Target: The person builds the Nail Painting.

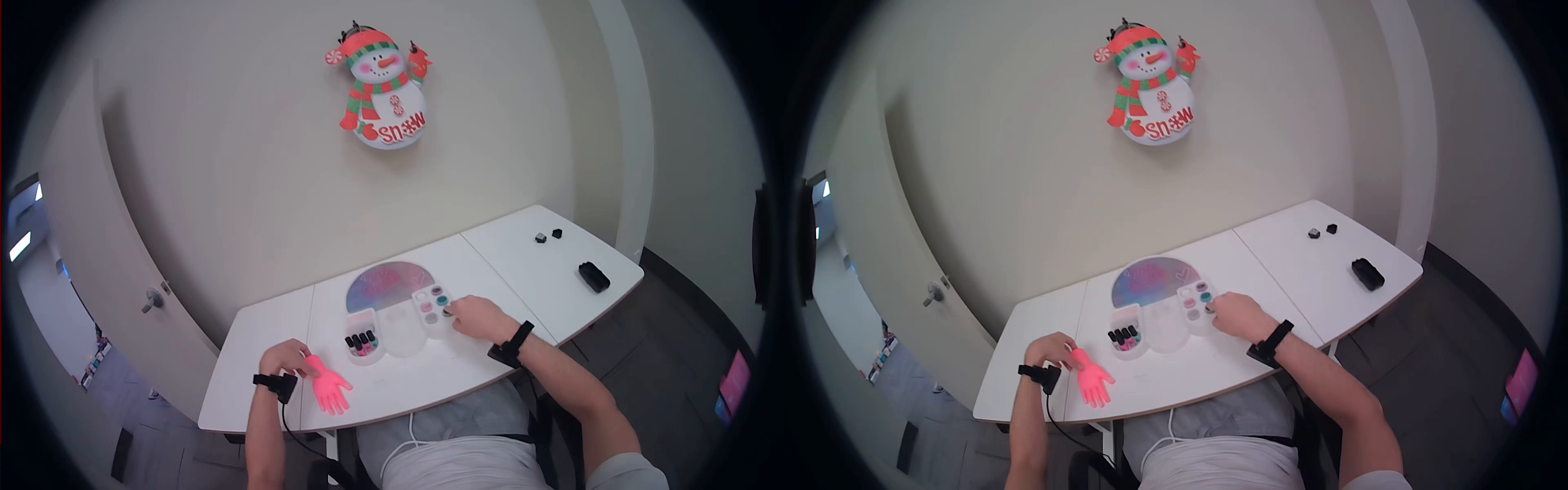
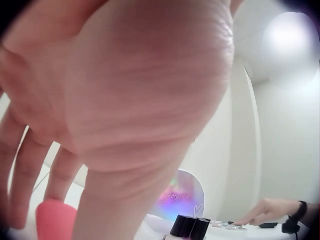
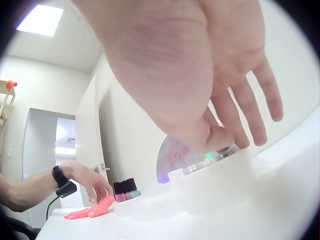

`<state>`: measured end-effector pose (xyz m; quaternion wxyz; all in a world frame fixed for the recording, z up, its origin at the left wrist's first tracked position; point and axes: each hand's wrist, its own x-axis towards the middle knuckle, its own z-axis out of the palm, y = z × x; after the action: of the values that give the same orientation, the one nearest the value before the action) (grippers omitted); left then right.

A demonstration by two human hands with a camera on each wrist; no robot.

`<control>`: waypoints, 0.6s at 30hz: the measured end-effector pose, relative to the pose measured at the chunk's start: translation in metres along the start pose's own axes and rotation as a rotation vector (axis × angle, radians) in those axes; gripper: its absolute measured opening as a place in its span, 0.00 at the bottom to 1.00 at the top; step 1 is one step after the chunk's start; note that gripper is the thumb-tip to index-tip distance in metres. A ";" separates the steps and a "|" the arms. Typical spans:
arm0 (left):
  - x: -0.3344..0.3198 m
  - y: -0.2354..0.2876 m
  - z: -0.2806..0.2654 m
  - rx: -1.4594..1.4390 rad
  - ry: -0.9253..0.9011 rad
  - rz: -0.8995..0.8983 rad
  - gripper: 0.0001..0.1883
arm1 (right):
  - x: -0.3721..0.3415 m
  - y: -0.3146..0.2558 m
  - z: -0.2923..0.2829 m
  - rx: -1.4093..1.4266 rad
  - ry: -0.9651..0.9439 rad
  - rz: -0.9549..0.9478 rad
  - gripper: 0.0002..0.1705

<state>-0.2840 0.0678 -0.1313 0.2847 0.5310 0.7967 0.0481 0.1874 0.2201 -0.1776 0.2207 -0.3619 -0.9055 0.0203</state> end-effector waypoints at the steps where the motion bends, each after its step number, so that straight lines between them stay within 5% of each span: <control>1: -0.006 0.004 0.001 0.005 -0.019 0.000 0.32 | -0.003 0.002 0.002 0.005 -0.012 0.015 0.17; 4: -0.029 0.017 -0.014 -0.108 -0.076 0.087 0.25 | -0.008 0.007 0.008 -0.042 0.017 -0.050 0.23; 6: -0.037 0.016 -0.022 -0.239 -0.149 0.403 0.18 | -0.013 0.005 0.019 -0.023 0.379 -0.218 0.28; 7: -0.046 0.026 -0.025 -0.242 -0.162 0.489 0.15 | -0.016 -0.003 0.016 -0.016 0.371 -0.215 0.28; 10: -0.061 0.066 -0.019 -0.342 -0.151 0.659 0.15 | -0.021 -0.047 -0.007 0.163 0.322 -0.292 0.32; 12: -0.061 0.099 -0.019 -0.330 -0.131 0.705 0.15 | -0.020 -0.074 -0.006 0.541 -0.010 -0.215 0.40; 13: -0.057 0.117 -0.016 -0.419 -0.111 0.674 0.15 | -0.020 -0.085 -0.008 0.539 -0.007 -0.213 0.40; 15: -0.044 0.143 -0.011 -0.503 -0.090 0.651 0.16 | -0.018 -0.103 -0.012 1.083 -0.276 -0.089 0.51; 18: 0.004 0.169 -0.005 -0.527 -0.035 0.623 0.20 | -0.007 -0.105 0.000 1.226 -0.256 0.051 0.54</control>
<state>-0.1492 0.1454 -0.0644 0.3965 0.6565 0.5530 0.3254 0.1240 0.1379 -0.1592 0.2774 -0.1857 -0.7397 0.5843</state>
